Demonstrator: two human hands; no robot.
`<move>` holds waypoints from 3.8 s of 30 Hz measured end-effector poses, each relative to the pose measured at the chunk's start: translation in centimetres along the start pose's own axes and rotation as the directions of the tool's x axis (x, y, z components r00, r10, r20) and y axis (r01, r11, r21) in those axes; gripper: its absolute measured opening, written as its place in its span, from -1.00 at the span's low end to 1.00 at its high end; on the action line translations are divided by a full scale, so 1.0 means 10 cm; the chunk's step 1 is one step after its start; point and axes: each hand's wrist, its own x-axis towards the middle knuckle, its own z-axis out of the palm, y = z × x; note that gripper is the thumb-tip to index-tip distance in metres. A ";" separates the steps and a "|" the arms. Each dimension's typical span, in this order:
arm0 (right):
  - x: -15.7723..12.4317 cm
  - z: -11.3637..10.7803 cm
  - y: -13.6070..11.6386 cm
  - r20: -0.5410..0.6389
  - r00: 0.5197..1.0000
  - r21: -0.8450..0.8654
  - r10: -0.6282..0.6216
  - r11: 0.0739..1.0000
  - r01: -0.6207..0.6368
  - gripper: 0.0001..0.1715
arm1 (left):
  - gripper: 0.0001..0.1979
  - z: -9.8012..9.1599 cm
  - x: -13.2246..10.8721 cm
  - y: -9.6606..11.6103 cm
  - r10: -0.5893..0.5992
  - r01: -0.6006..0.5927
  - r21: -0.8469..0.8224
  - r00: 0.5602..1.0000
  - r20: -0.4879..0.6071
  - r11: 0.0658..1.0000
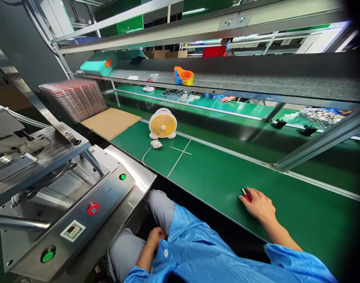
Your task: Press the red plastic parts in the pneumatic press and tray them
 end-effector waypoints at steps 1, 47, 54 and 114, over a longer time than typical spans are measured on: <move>-0.05 0.05 -0.01 0.014 0.999 -0.001 -0.039 0.999 0.039 -0.55 | -0.95 0.00 0.00 0.00 0.004 -0.004 -0.003 1.000 0.010 1.000; -0.55 -0.80 -3.61 0.176 0.284 0.573 -0.943 -0.136 -0.808 -0.55 | -0.73 -1.50 -1.61 1.82 0.820 -0.372 0.746 0.080 -0.567 0.553; -0.10 -0.27 -3.45 0.371 0.192 0.620 -0.909 0.088 -0.780 -0.52 | -0.76 -2.22 -2.18 1.70 0.789 -0.122 0.788 -0.049 -0.613 0.604; -0.35 0.05 -4.83 0.225 0.452 0.968 -0.863 0.143 -0.209 -0.32 | -0.19 -2.20 -2.16 -0.41 -0.353 -0.257 -0.292 -0.237 -0.905 0.921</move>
